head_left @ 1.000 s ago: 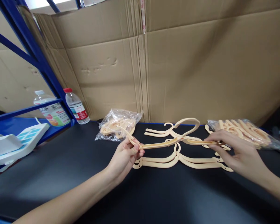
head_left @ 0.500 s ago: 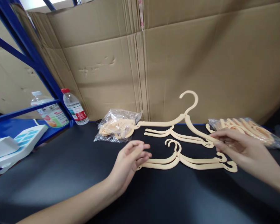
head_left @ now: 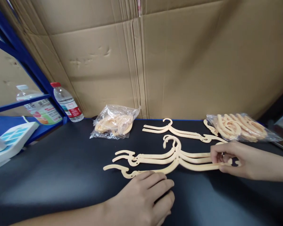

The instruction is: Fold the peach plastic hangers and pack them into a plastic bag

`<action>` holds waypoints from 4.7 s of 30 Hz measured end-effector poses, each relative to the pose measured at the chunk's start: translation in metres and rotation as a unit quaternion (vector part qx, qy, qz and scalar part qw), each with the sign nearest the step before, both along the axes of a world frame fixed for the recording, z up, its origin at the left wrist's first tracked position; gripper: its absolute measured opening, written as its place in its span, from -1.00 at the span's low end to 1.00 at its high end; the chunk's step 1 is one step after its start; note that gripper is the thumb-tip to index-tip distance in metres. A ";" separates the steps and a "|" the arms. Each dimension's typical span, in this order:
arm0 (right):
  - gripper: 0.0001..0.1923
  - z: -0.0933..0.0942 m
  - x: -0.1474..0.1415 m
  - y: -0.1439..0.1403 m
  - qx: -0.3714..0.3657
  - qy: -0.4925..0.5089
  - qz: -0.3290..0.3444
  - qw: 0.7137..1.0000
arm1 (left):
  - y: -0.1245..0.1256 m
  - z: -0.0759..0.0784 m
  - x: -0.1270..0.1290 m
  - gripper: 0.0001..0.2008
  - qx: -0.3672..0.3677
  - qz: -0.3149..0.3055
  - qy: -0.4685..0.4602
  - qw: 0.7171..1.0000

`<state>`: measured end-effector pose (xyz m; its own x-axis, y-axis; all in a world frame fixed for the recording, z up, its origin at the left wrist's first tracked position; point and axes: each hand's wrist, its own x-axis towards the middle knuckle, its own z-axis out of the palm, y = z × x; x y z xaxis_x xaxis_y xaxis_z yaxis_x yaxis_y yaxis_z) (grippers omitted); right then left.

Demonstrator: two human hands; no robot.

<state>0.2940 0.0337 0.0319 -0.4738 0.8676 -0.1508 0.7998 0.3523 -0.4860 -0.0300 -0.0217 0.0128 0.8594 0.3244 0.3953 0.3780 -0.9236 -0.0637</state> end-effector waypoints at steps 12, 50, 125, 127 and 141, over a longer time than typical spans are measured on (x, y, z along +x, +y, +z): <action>-0.87 -0.005 -0.004 -0.004 0.075 -0.099 0.020 0.992 | 0.005 0.004 -0.002 -0.67 -0.028 0.066 0.090 0.993; -0.91 -0.015 0.001 0.010 0.119 -0.097 -0.037 0.987 | 0.016 -0.002 -0.004 -0.56 -0.123 0.063 0.063 0.988; -0.81 -0.014 -0.102 -0.020 -0.149 0.548 -0.078 0.820 | 0.016 -0.009 0.015 -0.58 -0.633 0.101 -0.403 0.653; -0.82 -0.018 -0.109 -0.025 -0.174 0.531 -0.060 0.827 | 0.015 -0.007 0.017 -0.63 -0.625 0.122 -0.419 0.647; -0.92 -0.040 -0.015 0.060 0.328 0.044 -0.038 0.943 | 0.029 0.001 0.004 -0.68 -0.592 0.148 -0.492 0.621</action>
<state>0.2792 0.0935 -0.0085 -0.3926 0.7928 0.4662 0.8018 0.5433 -0.2488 -0.0265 0.0069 0.0139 0.2253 0.9742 0.0152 -0.1403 0.0170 0.9900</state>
